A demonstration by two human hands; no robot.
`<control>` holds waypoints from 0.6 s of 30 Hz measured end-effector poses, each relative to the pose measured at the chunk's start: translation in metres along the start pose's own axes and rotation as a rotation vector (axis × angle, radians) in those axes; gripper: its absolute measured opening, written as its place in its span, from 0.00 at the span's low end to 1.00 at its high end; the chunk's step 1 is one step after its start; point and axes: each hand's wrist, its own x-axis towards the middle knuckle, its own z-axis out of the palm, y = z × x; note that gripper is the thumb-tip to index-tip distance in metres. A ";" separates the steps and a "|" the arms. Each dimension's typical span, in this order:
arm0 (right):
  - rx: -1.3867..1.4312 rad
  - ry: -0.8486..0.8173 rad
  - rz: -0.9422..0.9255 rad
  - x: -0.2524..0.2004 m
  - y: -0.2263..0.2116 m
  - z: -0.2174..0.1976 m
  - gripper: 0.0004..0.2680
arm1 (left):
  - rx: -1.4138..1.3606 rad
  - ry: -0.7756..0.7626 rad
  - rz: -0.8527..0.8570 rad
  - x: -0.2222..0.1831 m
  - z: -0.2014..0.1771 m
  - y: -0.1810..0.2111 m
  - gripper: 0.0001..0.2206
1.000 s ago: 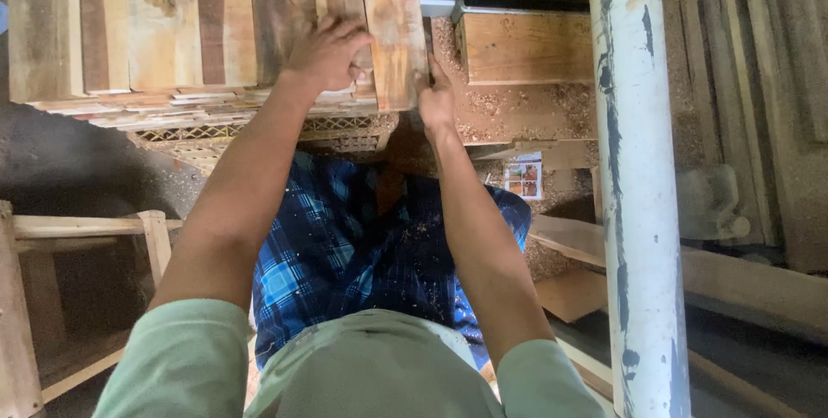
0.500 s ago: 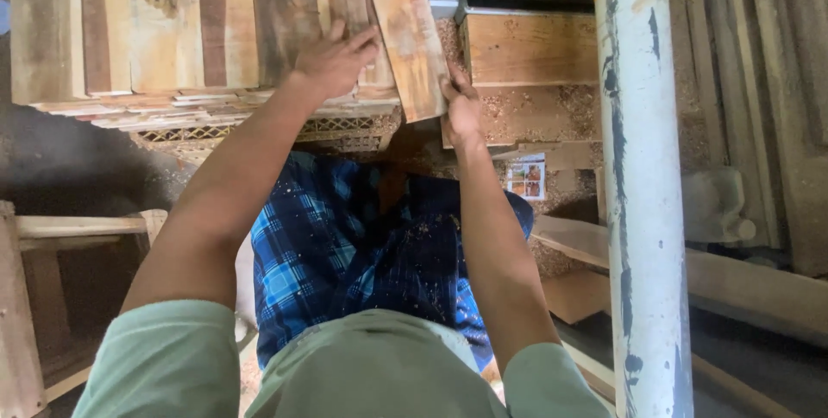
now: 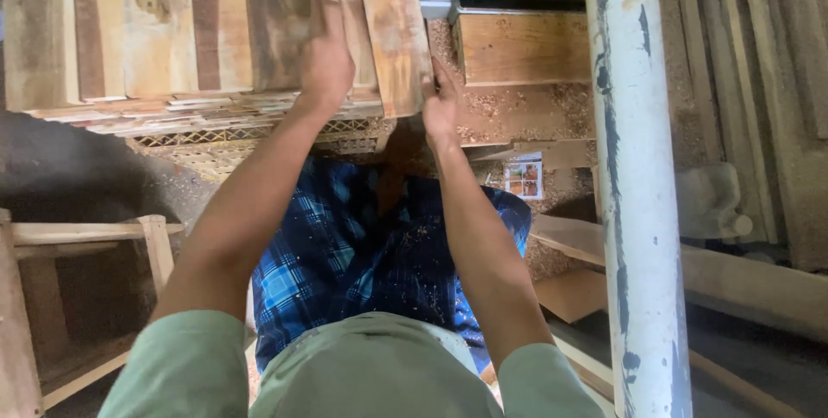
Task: Feeding wooden boards into a thickness planer to smooth the surfaces and achieve uniform thickness.
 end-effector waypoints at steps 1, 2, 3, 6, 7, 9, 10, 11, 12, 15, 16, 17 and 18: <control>-0.131 0.017 0.007 0.003 0.000 0.008 0.20 | -0.210 0.116 -0.135 0.000 0.002 -0.007 0.21; -0.262 0.033 0.014 0.005 0.000 0.016 0.20 | -0.419 0.234 -0.268 0.000 0.004 -0.015 0.24; -0.262 0.028 0.015 0.021 0.016 0.022 0.20 | -0.416 0.235 -0.274 -0.001 0.008 -0.025 0.24; -0.745 0.190 -0.541 0.051 0.053 0.042 0.19 | -0.706 0.499 -0.233 -0.009 0.015 -0.047 0.29; -0.809 0.120 -0.492 0.054 0.055 0.049 0.20 | -0.696 0.524 -0.199 -0.011 0.013 -0.049 0.25; -0.872 0.046 -0.444 0.062 0.060 0.059 0.22 | -0.683 0.553 -0.167 -0.015 0.010 -0.054 0.21; -0.879 0.051 -0.527 0.067 0.064 0.061 0.21 | -0.599 0.577 -0.059 -0.017 0.009 -0.057 0.20; -0.887 0.058 -0.605 0.070 0.070 0.060 0.21 | -0.518 0.592 0.049 -0.021 0.010 -0.058 0.18; -0.888 0.055 -0.602 0.065 0.059 0.061 0.21 | -0.518 0.590 0.045 -0.026 0.004 -0.056 0.18; -0.794 -0.044 -0.403 0.064 0.045 0.064 0.24 | -0.329 0.537 0.175 -0.032 -0.003 -0.059 0.23; -0.853 -0.020 -0.434 0.072 0.054 0.063 0.22 | -0.113 0.570 0.173 -0.032 0.002 -0.063 0.17; -0.911 0.001 -0.466 0.079 0.064 0.063 0.21 | 0.106 0.598 0.166 -0.034 0.008 -0.067 0.11; -0.912 -0.003 -0.465 0.076 0.059 0.065 0.21 | 0.107 0.598 0.162 -0.040 0.003 -0.063 0.11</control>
